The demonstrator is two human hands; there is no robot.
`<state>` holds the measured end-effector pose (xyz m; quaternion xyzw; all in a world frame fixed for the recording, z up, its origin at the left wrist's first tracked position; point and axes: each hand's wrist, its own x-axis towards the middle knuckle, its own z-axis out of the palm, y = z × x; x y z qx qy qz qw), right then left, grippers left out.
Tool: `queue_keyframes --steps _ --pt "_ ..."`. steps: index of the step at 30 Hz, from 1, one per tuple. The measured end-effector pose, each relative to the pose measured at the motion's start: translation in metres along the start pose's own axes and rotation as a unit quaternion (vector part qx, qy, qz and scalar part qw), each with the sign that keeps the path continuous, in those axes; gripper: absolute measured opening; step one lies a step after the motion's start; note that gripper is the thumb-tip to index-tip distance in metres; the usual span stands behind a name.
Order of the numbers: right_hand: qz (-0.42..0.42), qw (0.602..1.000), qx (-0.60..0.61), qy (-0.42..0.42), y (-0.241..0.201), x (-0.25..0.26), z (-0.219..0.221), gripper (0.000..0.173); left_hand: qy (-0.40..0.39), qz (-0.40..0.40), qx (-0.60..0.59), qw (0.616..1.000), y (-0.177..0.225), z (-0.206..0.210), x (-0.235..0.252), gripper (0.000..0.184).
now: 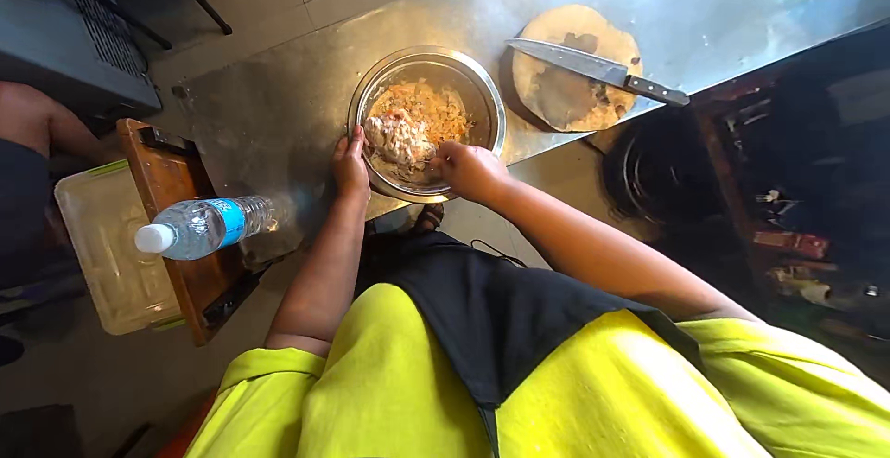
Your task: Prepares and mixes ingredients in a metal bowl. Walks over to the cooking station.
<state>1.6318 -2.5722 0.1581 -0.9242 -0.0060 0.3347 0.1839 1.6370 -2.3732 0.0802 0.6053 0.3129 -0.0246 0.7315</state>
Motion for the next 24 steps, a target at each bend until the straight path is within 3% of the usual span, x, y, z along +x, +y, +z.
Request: queue_keyframes --steps 5,10,14,19,24 --pt "0.019 0.997 0.054 0.049 0.009 -0.001 -0.022 0.035 -0.005 -0.001 0.006 1.000 0.002 -0.002 -0.003 0.038" --pt "0.049 0.994 0.046 0.086 0.019 0.002 -0.048 0.035 -0.046 0.013 0.110 0.993 0.006 -0.009 0.013 0.042" --pt "0.021 0.993 0.081 0.080 0.020 -0.003 -0.055 0.029 -0.074 0.022 0.159 0.984 0.020 -0.006 0.031 0.045" --pt "0.002 0.995 -0.025 0.101 0.000 -0.015 -0.039 0.030 -0.069 0.050 0.163 0.983 0.014 0.003 0.041 0.043" --pt "0.067 0.991 -0.111 0.045 -0.017 0.006 -0.031 0.030 -0.067 0.078 0.164 0.981 0.008 0.003 0.040 0.036"
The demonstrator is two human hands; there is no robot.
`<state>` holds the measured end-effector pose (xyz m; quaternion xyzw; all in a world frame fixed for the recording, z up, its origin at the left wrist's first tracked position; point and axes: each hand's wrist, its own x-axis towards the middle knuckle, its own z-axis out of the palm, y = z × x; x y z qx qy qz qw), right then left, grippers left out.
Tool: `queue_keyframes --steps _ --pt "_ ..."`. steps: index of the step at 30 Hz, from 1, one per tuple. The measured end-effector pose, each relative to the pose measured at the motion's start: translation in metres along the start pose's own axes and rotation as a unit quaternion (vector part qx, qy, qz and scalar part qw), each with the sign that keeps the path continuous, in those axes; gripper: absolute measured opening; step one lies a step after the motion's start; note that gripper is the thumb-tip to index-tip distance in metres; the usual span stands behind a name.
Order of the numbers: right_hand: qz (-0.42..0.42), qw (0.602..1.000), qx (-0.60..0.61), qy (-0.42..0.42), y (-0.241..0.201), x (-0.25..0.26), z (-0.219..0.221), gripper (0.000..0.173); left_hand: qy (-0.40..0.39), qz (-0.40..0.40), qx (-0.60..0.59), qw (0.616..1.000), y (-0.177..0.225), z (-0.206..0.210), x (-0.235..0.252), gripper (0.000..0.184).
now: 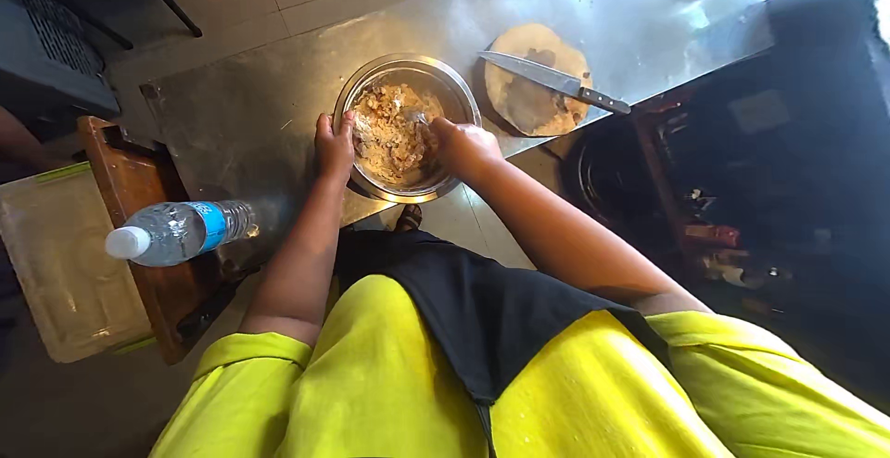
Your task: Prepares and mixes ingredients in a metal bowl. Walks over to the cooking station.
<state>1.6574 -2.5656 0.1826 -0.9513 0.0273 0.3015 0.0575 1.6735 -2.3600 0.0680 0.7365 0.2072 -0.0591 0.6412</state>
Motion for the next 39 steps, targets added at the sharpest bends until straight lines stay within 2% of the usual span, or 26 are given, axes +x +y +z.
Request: queue_keyframes --steps 4,7,12,17,20,24,29,31,34,39 --pt "0.018 0.999 0.004 -0.030 -0.007 0.025 -0.017 0.035 0.010 0.000 -0.003 1.000 0.004 0.001 -0.001 0.034" --pt "-0.002 0.998 0.054 -0.042 0.010 0.030 -0.028 0.033 0.016 0.001 -0.021 1.000 0.004 0.003 -0.004 0.034" --pt "-0.018 0.995 0.094 -0.010 0.035 0.017 -0.049 0.030 0.015 -0.002 -0.055 0.998 -0.002 0.001 -0.005 0.032" --pt "0.014 0.979 0.205 -0.010 0.039 0.060 -0.041 0.033 -0.014 0.002 -0.069 0.998 -0.003 -0.001 -0.004 0.030" --pt "-0.013 0.970 0.239 -0.038 0.017 0.083 -0.036 0.032 -0.023 -0.005 -0.060 0.998 -0.005 -0.004 0.002 0.035" --pt "-0.099 0.979 0.163 -0.065 -0.031 0.072 -0.036 0.030 -0.023 -0.012 -0.049 0.998 -0.002 -0.002 0.005 0.037" --pt "-0.162 0.982 -0.039 -0.084 -0.053 0.013 -0.031 0.026 -0.009 0.010 -0.070 0.997 -0.002 0.000 0.002 0.031" --pt "-0.192 0.973 -0.104 -0.078 -0.041 -0.007 -0.022 0.026 -0.010 0.010 -0.067 0.998 -0.003 -0.001 0.002 0.032" --pt "-0.223 0.963 -0.145 -0.041 0.000 -0.016 -0.014 0.030 -0.020 0.006 -0.048 0.999 -0.002 -0.004 0.002 0.033" --pt "-0.180 0.975 -0.127 0.032 0.051 -0.015 -0.036 0.028 -0.013 0.016 -0.035 0.999 0.000 -0.004 0.001 0.031"
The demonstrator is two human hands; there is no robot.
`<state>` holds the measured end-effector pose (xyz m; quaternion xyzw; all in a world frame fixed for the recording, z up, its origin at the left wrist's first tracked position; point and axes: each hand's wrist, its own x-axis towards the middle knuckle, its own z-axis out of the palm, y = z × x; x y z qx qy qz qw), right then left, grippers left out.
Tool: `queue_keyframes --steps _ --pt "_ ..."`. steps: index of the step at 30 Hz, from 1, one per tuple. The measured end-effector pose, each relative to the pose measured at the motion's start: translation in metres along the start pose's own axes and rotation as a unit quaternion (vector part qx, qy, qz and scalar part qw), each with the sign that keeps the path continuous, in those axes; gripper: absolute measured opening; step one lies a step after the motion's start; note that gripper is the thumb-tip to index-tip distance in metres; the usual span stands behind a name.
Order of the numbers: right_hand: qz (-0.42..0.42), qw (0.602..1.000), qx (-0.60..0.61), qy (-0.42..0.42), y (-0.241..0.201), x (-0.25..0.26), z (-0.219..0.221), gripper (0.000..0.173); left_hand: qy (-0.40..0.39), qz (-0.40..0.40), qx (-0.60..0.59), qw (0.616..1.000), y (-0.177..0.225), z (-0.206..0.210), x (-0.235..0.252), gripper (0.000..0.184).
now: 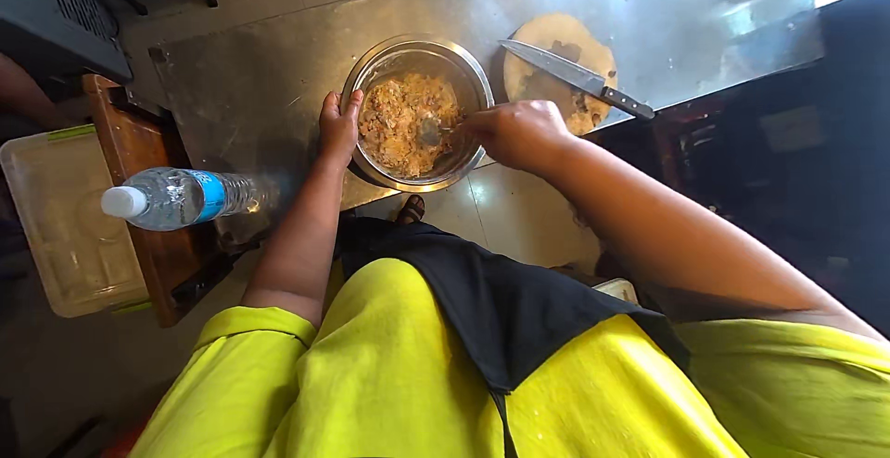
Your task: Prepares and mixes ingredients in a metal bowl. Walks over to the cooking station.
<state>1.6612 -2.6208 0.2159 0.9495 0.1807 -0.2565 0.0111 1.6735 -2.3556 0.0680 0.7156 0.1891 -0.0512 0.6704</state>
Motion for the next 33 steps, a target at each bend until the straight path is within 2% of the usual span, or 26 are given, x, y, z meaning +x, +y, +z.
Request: queue_keyframes --steps 3,8,12,15,19,22,25,27,30,33 --pt "0.070 0.997 0.031 -0.004 0.004 0.002 -0.003 0.030 0.001 0.003 0.003 1.000 -0.002 0.002 0.001 0.031" --pt "0.135 0.982 0.122 -0.043 -0.028 0.030 0.017 0.030 0.011 0.007 0.020 1.000 -0.001 0.003 0.001 0.031" --pt "0.104 0.971 0.209 -0.051 -0.042 0.050 0.041 0.031 0.028 0.011 0.044 0.999 -0.001 0.005 0.002 0.033" --pt "0.064 0.979 0.187 -0.055 -0.051 0.035 0.048 0.031 0.038 0.003 0.065 0.997 0.004 0.007 -0.001 0.034" --pt "0.038 0.989 0.117 -0.087 -0.042 0.001 0.017 0.032 0.047 0.020 0.059 0.997 0.000 0.007 0.001 0.033" --pt "0.075 0.990 0.109 -0.053 -0.016 -0.008 0.000 0.029 0.042 0.019 0.053 0.998 0.001 0.006 0.000 0.032" --pt "0.150 0.976 0.154 -0.024 0.006 0.012 -0.001 0.032 0.036 0.012 0.046 0.998 0.003 0.006 -0.002 0.032" --pt "0.173 0.956 0.235 -0.015 0.011 0.038 0.012 0.034 0.036 0.006 0.054 0.998 0.005 0.005 -0.003 0.032" --pt "0.150 0.931 0.333 -0.012 -0.005 0.068 0.035 0.032 0.040 -0.001 0.071 0.997 0.006 0.006 -0.002 0.033" --pt "0.104 0.956 0.274 -0.029 -0.036 0.061 0.035 0.031 0.049 0.017 0.066 0.997 0.001 0.006 -0.001 0.032"
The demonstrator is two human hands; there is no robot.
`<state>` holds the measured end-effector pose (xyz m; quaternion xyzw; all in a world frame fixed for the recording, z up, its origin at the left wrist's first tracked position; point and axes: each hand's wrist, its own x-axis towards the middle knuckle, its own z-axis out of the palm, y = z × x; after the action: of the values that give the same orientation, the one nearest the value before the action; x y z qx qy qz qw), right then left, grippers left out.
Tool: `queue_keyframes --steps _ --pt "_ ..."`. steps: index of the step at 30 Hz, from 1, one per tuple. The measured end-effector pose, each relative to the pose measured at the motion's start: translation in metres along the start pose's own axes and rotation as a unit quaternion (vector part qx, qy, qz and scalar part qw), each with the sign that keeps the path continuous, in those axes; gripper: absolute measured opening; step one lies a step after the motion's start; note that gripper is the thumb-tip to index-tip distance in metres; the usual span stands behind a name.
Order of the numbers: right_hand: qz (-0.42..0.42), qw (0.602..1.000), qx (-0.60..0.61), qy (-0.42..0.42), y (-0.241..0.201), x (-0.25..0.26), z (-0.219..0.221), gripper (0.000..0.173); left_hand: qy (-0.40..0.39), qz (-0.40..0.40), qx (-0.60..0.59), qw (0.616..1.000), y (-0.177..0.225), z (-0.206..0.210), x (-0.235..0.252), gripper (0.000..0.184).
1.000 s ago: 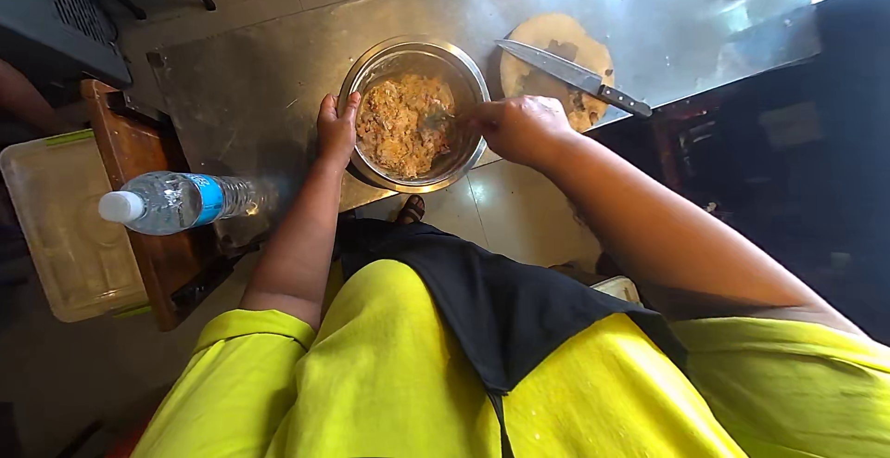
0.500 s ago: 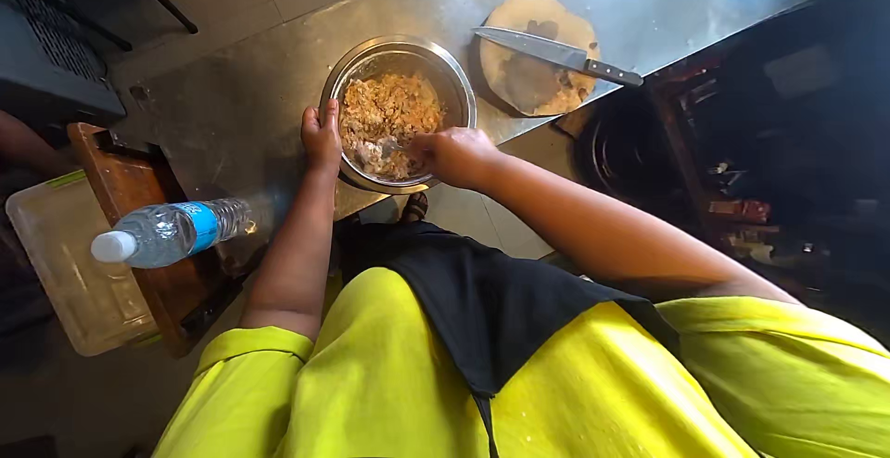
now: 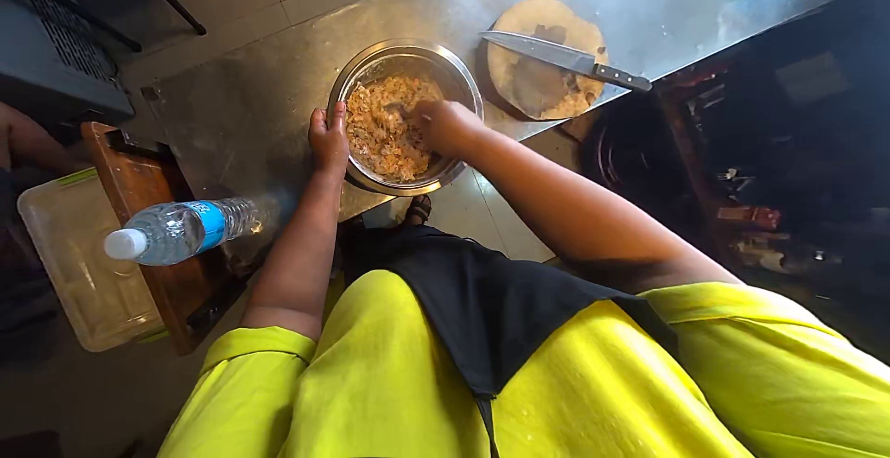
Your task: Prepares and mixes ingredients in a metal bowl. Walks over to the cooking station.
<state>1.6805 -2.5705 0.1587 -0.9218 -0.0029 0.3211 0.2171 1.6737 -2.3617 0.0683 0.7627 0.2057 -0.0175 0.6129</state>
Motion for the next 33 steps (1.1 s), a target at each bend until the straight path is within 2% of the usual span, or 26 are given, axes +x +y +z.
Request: queue_keyframes --steps 5,8,11,16,19,22,25,28,33 --pt "-0.050 0.982 -0.177 -0.046 -0.005 -0.056 0.001 0.035 0.005 -0.003 -0.015 1.000 0.001 0.001 -0.002 0.032" --pt "-0.086 0.967 -0.237 -0.025 0.014 -0.080 -0.010 0.040 0.004 0.000 -0.022 1.000 0.000 0.000 -0.001 0.032" --pt "-0.071 0.959 -0.275 0.011 0.037 -0.080 -0.025 0.040 -0.005 0.005 -0.017 1.000 -0.002 0.000 -0.001 0.032" --pt "0.022 0.973 -0.231 0.012 0.026 -0.038 -0.016 0.030 -0.025 0.023 0.002 0.999 -0.002 -0.003 0.002 0.031" --pt "0.028 0.986 -0.163 0.002 0.004 -0.022 0.001 0.032 -0.025 0.015 0.008 1.000 -0.003 -0.003 0.002 0.031" --pt "-0.002 0.989 -0.146 -0.007 -0.010 -0.024 0.012 0.036 -0.019 0.017 0.001 1.000 -0.003 -0.001 0.001 0.031" --pt "-0.034 0.984 -0.176 -0.014 -0.012 -0.043 -0.001 0.031 -0.007 0.019 0.000 1.000 -0.003 0.000 0.000 0.031" --pt "-0.024 0.982 -0.187 0.002 -0.002 -0.060 -0.028 0.028 -0.015 0.011 -0.008 1.000 -0.002 -0.001 -0.001 0.031" --pt "-0.006 0.979 -0.201 0.031 0.010 -0.032 -0.046 0.037 -0.020 0.006 -0.012 1.000 0.001 -0.004 -0.003 0.032"
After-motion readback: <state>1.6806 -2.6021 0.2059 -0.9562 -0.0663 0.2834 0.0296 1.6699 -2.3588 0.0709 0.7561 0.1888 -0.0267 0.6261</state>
